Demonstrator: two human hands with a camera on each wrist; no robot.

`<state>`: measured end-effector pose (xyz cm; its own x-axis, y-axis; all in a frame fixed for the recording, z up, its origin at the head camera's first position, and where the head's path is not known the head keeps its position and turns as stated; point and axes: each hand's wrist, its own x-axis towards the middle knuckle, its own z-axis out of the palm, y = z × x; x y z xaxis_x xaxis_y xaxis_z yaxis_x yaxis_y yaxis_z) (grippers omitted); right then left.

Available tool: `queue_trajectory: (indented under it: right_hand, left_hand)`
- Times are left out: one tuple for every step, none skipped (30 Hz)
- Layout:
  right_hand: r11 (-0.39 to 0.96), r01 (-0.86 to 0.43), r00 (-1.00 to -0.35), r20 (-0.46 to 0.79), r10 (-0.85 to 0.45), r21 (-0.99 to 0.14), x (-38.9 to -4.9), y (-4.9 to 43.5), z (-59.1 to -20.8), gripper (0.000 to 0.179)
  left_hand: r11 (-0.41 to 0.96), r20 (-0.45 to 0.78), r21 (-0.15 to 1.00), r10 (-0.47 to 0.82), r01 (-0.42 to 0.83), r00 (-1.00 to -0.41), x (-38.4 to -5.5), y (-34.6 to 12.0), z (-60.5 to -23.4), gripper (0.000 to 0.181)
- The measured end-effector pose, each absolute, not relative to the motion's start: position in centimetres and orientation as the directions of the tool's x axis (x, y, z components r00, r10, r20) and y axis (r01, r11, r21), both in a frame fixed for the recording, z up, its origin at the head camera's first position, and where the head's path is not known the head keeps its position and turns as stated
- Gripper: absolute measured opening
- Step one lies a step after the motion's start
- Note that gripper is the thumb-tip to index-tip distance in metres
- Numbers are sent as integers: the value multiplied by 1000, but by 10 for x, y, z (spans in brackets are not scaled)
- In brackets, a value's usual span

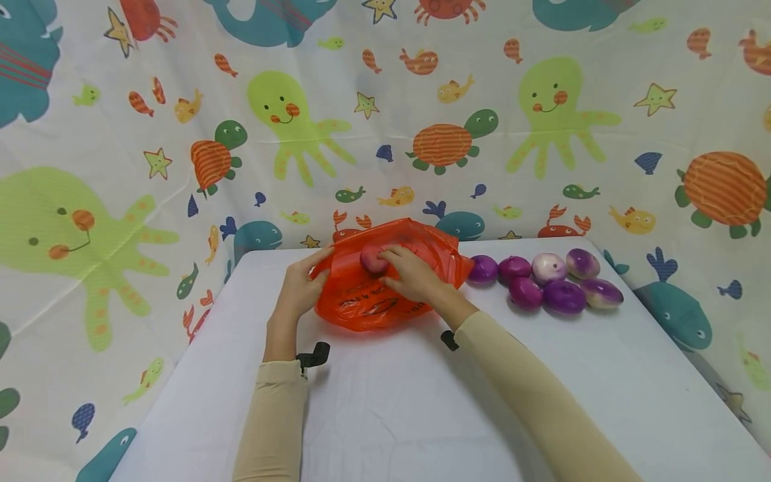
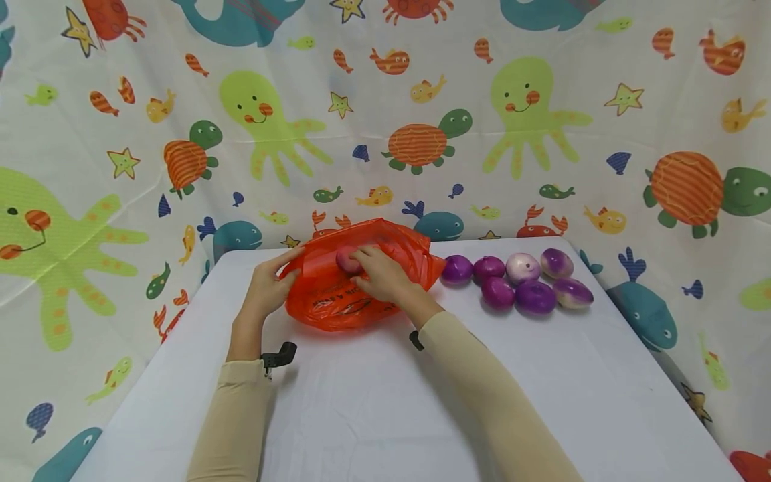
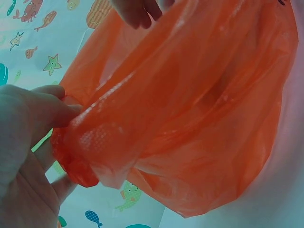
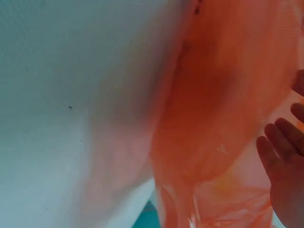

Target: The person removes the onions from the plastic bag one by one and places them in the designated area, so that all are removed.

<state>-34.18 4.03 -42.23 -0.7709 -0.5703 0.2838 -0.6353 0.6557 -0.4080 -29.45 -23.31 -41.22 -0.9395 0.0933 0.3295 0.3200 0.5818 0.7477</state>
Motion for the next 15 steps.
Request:
queue_trajectory:
  right_hand:
    - [659,-633,-773,285,-567,-405,-344,39,-424,58]
    - [663,-632,-774,287,-564,-401,-345,38,-426,58]
    - [668,-630,-776,287,-562,-396,-347,37,-427,58]
    - [669,-628,-778,287,-559,-397,-348,35,-429,58]
    - [673,-625,-780,285,-557,-396,-350,34,-431,58]
    - [676,-621,-784,283,-553,-398,-351,33,-433,58]
    - [679,-615,-788,279,-549,-400,-353,32,-434,58]
    - [681,-610,-792,277,-545,-405,-353,31,-436,58]
    - [682,-605,-795,273,-541,-410,-354,30,-437,58]
    - [685,-600,-799,271,-536,-413,-354,29,-438,58]
    - [691,-595,-803,270,-531,-412,-355,28,-439,58]
    - [693,-589,-807,268,-526,-416,-355,27,-439,58]
    - [697,-584,-811,267,-520,-417,-355,27,-440,59]
    - [701,-579,-815,266,-515,-417,-355,26,-440,60]
    - [705,-574,-818,265,-510,-416,-355,25,-441,61]
  left_hand:
    - [580,330,749,92,320,-940,-294,-233,-412,54]
    - [581,332,748,92,321,-939,-294,-233,-412,54]
    - [581,331,749,90,319,-939,-294,-233,-411,54]
    - [582,331,749,87,318,-940,-293,-233,-411,54]
    - [583,331,748,84,316,-940,-293,-233,-410,54]
    - [586,330,747,82,314,-940,-293,-232,-410,54]
    - [587,330,746,83,314,-940,-293,-232,-409,54]
    - [590,328,745,82,311,-941,-292,-232,-409,54]
    - [591,325,746,79,307,-942,-292,-232,-409,54]
    - [591,325,745,81,308,-942,-292,-232,-409,54]
    - [591,325,745,83,309,-942,-293,-232,-410,54]
    - [591,325,745,85,310,-942,-293,-233,-410,54]
    - [589,325,746,87,312,-942,-293,-233,-410,54]
    - [587,325,747,86,311,-942,-293,-233,-411,54]
    - [585,325,748,87,312,-942,-293,-233,-411,54]
